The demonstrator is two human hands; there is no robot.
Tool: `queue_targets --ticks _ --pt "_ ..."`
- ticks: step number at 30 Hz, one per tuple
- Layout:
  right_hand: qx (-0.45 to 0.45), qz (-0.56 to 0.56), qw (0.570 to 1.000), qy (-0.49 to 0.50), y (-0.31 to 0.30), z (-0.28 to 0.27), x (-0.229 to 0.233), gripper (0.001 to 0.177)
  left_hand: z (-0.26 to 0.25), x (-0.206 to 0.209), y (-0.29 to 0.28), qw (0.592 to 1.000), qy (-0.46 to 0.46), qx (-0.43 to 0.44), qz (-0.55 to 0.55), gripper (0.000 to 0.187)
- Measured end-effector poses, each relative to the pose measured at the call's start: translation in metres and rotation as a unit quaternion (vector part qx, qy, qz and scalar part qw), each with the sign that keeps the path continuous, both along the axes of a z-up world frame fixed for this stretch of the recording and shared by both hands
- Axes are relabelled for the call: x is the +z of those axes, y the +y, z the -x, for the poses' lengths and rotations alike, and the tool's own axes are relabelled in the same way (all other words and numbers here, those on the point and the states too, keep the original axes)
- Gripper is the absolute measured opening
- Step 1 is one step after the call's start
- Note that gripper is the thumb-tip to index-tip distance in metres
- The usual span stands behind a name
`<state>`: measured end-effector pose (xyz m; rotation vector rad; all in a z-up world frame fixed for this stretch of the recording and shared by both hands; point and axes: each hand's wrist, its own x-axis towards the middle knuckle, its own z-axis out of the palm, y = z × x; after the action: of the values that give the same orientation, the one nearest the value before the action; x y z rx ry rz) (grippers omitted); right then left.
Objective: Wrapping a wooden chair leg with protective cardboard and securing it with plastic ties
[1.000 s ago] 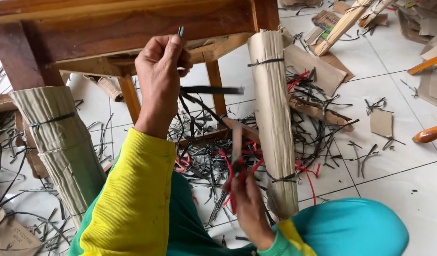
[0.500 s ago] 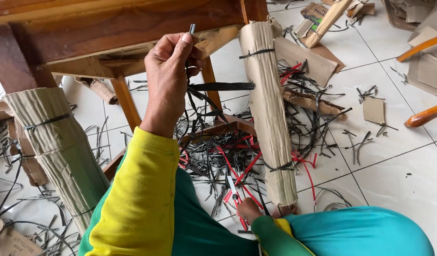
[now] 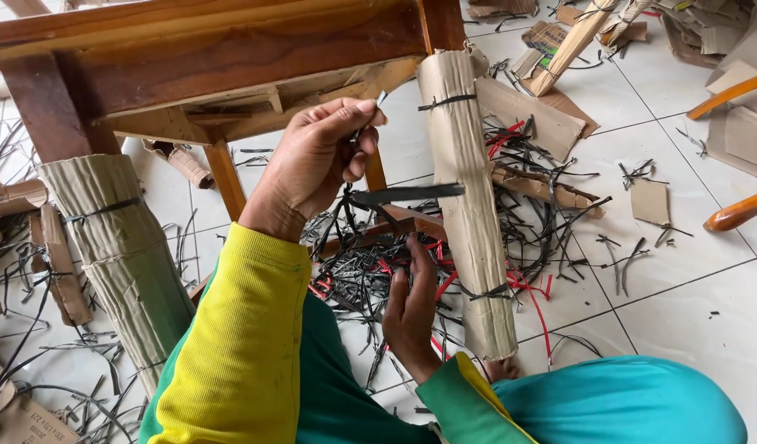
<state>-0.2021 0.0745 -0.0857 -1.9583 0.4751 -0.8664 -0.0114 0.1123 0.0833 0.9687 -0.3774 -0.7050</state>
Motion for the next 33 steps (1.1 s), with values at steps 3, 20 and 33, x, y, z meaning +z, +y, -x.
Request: queue_targets --ticks 3,20,33 --pt "0.017 0.023 0.999 -0.032 -0.009 -0.017 0.049 0.049 0.006 -0.001 -0.002 0.998 0.039 -0.049 0.019 0.015" --pt "0.048 -0.222 0.973 -0.049 -0.081 -0.016 0.121 0.027 0.037 0.011 -0.005 0.984 -0.102 -0.087 -0.117 0.043" --pt "-0.049 -0.005 0.999 -0.019 -0.115 -0.001 0.157 0.033 0.051 -0.016 -0.034 0.937 -0.265 -0.087 -0.209 0.022"
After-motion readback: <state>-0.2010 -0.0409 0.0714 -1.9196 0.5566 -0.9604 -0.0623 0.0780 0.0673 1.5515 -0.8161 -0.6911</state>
